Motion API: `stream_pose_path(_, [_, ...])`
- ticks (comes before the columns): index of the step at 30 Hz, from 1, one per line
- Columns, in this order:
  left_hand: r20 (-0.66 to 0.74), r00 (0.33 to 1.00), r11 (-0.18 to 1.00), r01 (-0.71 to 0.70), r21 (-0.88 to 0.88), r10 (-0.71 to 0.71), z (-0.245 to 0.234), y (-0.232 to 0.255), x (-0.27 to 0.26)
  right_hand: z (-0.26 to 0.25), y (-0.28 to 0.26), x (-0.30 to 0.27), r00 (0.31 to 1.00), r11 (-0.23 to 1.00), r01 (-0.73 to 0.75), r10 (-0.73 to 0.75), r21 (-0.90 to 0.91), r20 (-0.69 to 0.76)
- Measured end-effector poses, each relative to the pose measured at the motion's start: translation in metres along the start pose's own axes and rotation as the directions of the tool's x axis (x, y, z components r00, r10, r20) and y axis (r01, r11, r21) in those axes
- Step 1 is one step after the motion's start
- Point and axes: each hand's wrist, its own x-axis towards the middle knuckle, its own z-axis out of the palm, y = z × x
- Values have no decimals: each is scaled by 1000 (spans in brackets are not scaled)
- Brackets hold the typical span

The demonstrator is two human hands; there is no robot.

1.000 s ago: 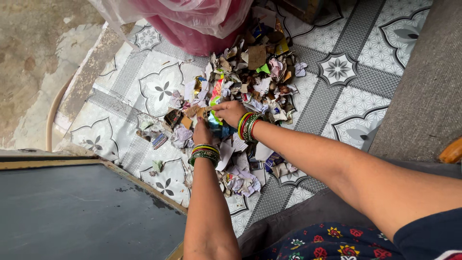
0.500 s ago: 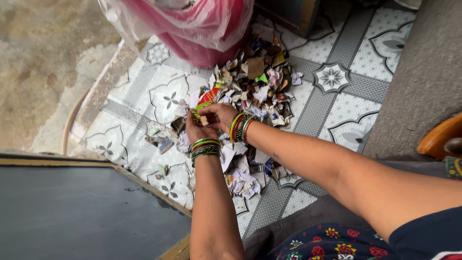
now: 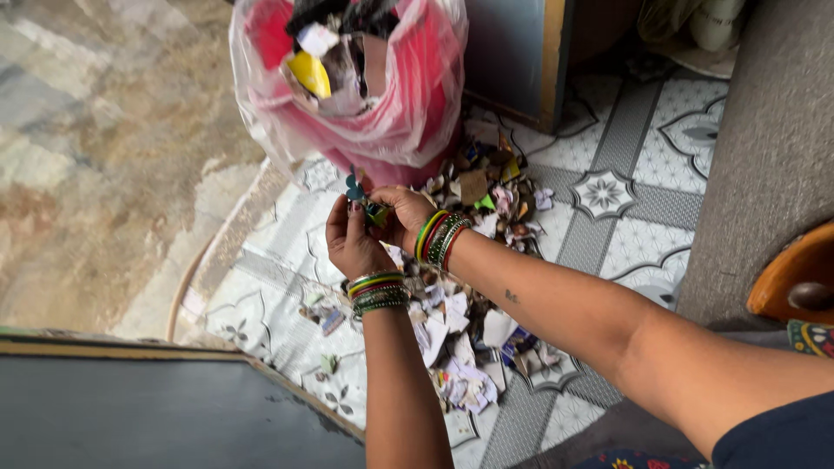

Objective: The person sits on a tiled floor and sorts through a pile of mixed trash, picking up pieces of paper, plastic, and other debris by hand and placing them into a pink plastic bag. The person repeatedly gathers handfuls of debris and transfers them into the bag.

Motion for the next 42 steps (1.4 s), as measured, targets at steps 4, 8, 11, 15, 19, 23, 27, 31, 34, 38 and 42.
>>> stream_pose_path(4, [16, 996, 989, -90, 118, 89, 10, 5, 3, 11, -10, 2, 999, 1000, 7, -8, 10, 36])
stream_pose_path(8, [-36, 992, 986, -120, 120, 125, 23, 14, 3, 25, -7, 5, 988, 993, 115, -111, -28, 107])
stream_pose_path(11, [-63, 985, 977, -151, 152, 162, 34, 20, 8, 33, -7, 5, 985, 983, 161, -153, -91, 85])
stream_pose_path(15, [-81, 984, 970, -142, 197, 160, 39, 15, 29, 33, -12, 26, 956, 967, 231, -204, -109, 213])
stream_pose_path(19, [113, 970, 946, -234, 225, 213, 40, -4, 57, 18, -30, 63, 933, 940, 328, -306, -98, 187])
stream_pose_path(23, [218, 958, 958, -225, 176, 185, 57, -8, 75, 7, -52, 103, 878, 855, 474, -439, -213, 190])
stream_pose_path(27, [291, 913, 767, -400, 502, 285, 71, -1, 85, 12, -80, 129, 801, 726, 588, -583, -355, 135])
stream_pose_path(31, [496, 798, 250, -587, 770, 343, 67, 6, 90, 47, -111, 141, 569, 259, 644, -792, -720, 224])
stream_pose_path(34, [518, 785, 91, -575, 813, 341, 53, -3, 92, 68, -133, 156, 352, -173, 620, -810, -765, 469])
stream_pose_path(38, [531, 801, 47, -563, 825, 278, 35, -13, 85, 74, -142, 157, 617, -531, 215, -576, -820, 535])
stream_pose_path(42, [528, 827, 19, -541, 841, 192, 35, -12, 84, 56, -116, 134, 589, -583, 190, -576, -790, 567])
